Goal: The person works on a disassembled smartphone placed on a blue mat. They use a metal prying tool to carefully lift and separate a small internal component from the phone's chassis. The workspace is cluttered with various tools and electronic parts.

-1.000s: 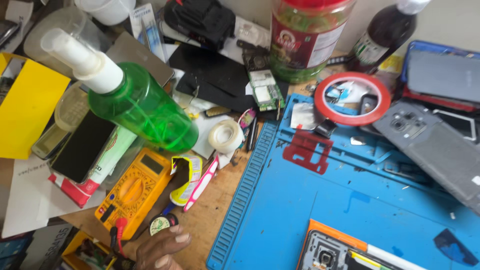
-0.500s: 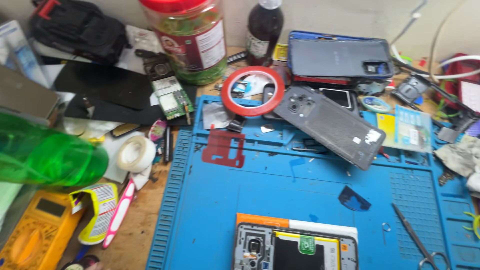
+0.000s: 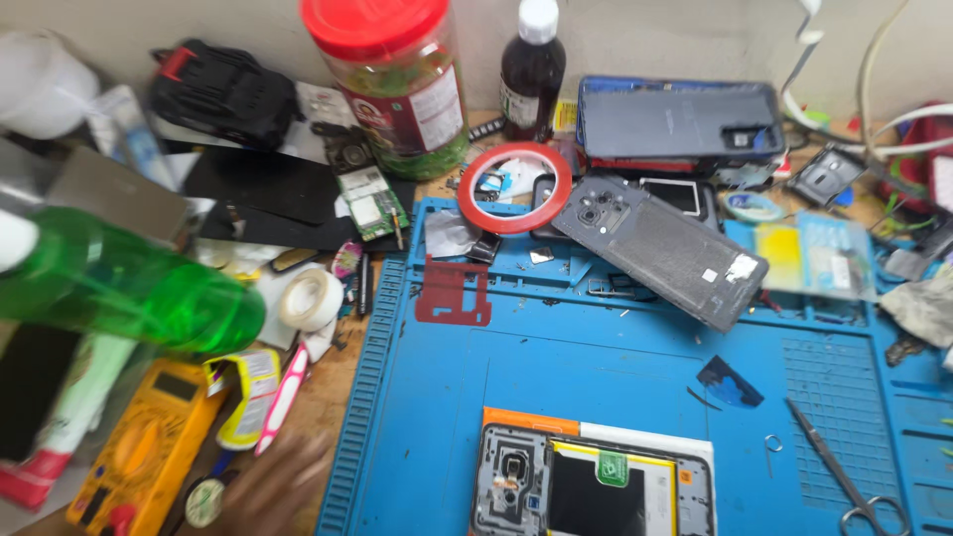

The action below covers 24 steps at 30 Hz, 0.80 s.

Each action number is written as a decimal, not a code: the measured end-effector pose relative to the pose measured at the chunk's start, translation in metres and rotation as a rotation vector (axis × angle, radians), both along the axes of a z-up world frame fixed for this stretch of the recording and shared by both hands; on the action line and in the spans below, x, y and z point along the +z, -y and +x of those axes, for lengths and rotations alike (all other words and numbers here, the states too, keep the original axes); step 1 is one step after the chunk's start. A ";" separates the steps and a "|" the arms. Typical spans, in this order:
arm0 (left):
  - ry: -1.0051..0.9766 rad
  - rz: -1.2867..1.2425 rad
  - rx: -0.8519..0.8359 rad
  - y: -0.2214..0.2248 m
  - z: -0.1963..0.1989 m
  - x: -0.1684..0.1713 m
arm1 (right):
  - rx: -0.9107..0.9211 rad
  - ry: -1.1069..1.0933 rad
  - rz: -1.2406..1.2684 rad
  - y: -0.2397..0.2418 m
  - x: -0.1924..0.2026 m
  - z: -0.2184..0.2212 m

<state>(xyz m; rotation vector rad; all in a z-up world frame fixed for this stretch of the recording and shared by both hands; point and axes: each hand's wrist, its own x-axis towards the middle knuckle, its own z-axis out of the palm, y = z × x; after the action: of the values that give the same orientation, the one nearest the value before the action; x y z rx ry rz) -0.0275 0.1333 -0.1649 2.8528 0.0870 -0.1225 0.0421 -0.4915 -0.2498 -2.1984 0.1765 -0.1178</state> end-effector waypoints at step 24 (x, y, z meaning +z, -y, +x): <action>0.303 0.255 -0.385 0.113 0.127 0.160 | 0.249 -0.202 0.236 0.014 -0.011 0.048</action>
<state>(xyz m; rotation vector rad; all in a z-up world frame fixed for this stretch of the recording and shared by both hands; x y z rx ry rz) 0.0993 0.0206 -0.0054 3.0656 -0.5456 0.2613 0.0906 -0.5052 -0.2609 -1.9756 0.0249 0.2526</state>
